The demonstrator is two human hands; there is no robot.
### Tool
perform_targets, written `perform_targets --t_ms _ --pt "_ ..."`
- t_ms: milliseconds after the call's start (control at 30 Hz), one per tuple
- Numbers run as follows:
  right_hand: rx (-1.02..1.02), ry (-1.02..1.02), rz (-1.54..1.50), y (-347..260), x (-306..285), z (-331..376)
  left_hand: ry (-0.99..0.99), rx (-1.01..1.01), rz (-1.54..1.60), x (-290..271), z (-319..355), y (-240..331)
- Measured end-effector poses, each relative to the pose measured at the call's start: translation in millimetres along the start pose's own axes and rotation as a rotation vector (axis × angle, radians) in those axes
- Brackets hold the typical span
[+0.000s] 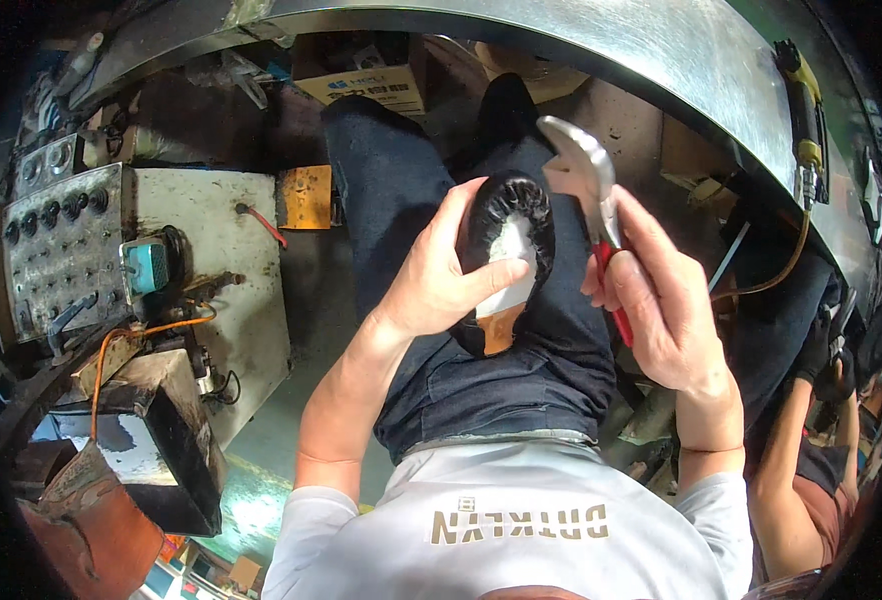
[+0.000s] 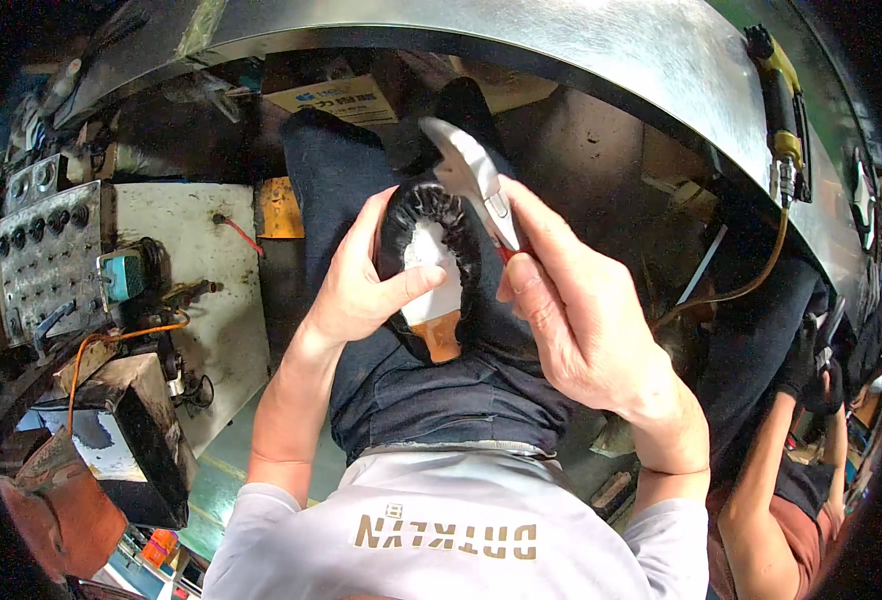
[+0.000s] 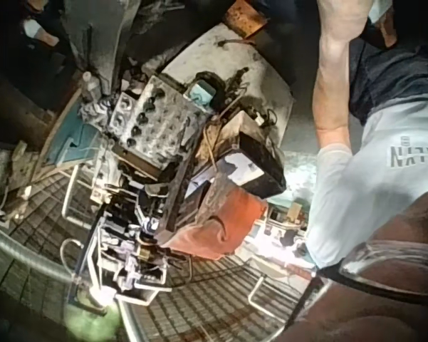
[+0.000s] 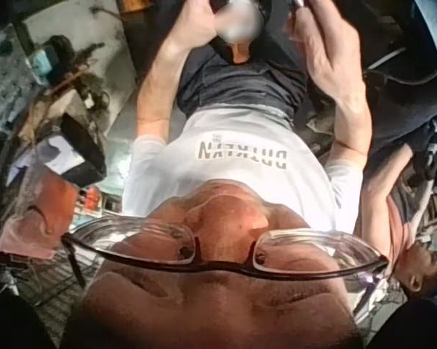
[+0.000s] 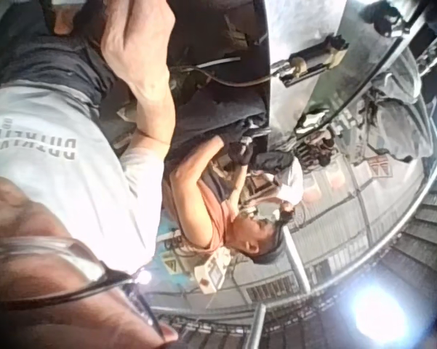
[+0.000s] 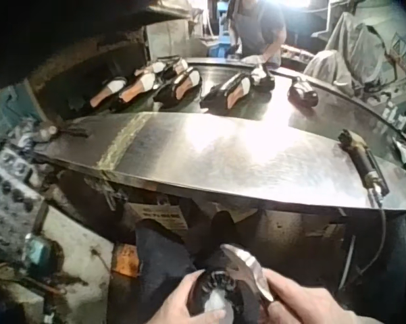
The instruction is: The person is repairing a black shoe by hand while seated. They use pliers to trim excess material from the shoe's sole, apply glue from a bottle to the seam, and use a pneumatic nail gun to secure the parts. The process involves repeated trimming, gluing, and nailing actions.
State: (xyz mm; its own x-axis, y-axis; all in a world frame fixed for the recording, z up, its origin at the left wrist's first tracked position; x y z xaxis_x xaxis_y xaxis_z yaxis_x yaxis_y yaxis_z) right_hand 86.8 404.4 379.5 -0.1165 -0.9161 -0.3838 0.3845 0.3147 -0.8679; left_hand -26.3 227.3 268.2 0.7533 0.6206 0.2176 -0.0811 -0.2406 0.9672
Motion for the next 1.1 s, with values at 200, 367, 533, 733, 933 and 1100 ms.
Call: perform_targets --t_ms 200,367,533,733,933,1100 --pt "0.003 0.054 0.119 10 2 7 -0.034 0.015 -0.215 21 -4 13" --pt "0.076 0.060 0.070 -4 -12 10 -0.006 -0.035 -0.300 26 -6 12" --pt "0.129 0.010 0.186 18 -2 -2 -0.060 -0.038 -0.347 37 -7 14" --pt "0.029 0.321 -0.167 -8 -48 9 -0.013 0.065 -0.187 17 5 1" --pt "-0.168 0.590 0.820 10 -149 -44 0.071 0.004 0.127 -31 21 4" --pt "-0.134 0.735 1.155 -17 -109 -92 0.185 -0.026 0.242 -44 25 8"
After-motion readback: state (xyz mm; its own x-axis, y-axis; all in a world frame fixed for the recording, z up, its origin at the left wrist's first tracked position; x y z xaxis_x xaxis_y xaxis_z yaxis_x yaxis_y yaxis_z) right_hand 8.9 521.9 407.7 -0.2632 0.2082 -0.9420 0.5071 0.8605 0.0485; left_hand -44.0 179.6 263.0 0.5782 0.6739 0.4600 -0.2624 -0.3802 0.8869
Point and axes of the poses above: each hand's wrist, its own z-axis away from the middle knuckle, its own x-axis out of the palm, y = z × x, the point moved 2 cm from there along -z, towards the middle knuckle, and after that the axes turned 14 degrees about x, right-handed, at the moved point
